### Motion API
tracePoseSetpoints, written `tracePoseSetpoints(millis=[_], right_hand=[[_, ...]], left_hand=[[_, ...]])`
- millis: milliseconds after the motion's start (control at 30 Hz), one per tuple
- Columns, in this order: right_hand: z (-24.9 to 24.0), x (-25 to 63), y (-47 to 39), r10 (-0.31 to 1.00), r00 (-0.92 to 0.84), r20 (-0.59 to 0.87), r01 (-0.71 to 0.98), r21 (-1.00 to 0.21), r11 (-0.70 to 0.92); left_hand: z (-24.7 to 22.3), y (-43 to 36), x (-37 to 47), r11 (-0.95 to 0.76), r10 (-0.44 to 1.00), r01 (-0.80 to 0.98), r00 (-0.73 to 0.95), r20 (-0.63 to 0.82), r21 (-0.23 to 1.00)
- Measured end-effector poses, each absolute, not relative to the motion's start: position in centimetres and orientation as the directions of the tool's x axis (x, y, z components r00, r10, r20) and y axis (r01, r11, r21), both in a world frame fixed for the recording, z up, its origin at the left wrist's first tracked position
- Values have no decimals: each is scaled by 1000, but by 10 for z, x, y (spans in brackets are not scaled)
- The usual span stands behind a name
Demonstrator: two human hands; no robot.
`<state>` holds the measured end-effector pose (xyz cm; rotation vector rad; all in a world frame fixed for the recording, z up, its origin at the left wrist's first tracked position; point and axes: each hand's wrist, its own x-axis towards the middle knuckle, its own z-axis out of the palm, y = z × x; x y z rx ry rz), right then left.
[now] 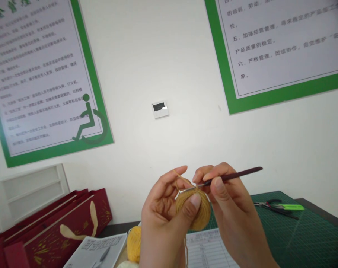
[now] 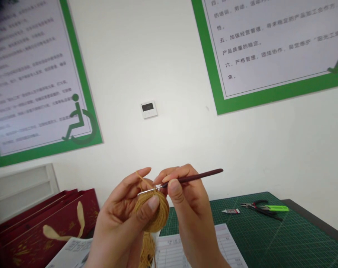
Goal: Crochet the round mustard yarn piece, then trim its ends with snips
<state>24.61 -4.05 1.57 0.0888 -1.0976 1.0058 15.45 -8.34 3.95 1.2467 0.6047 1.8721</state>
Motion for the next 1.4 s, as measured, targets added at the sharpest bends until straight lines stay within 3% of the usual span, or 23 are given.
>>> tracePoseSetpoints(millis=[133,633,1100,1400], right_hand=[[12,246,-35,554,155,818,-607,-364,707],[11,254,-27,566,168,807,-616,-363,699],[15,274,-31,201,170,965,-304,-143,942],[16,282,-32,-24,38,999,-14,25,1000]], left_hand=[[40,-86,156,-597,802,-309,-257,540,740],[41,-88,152,-534,842,-303,-273,465,789],[44,-91,154,-512,854,-307,-285,436,803],[41,-88,152,-520,851,-319,-272,449,792]])
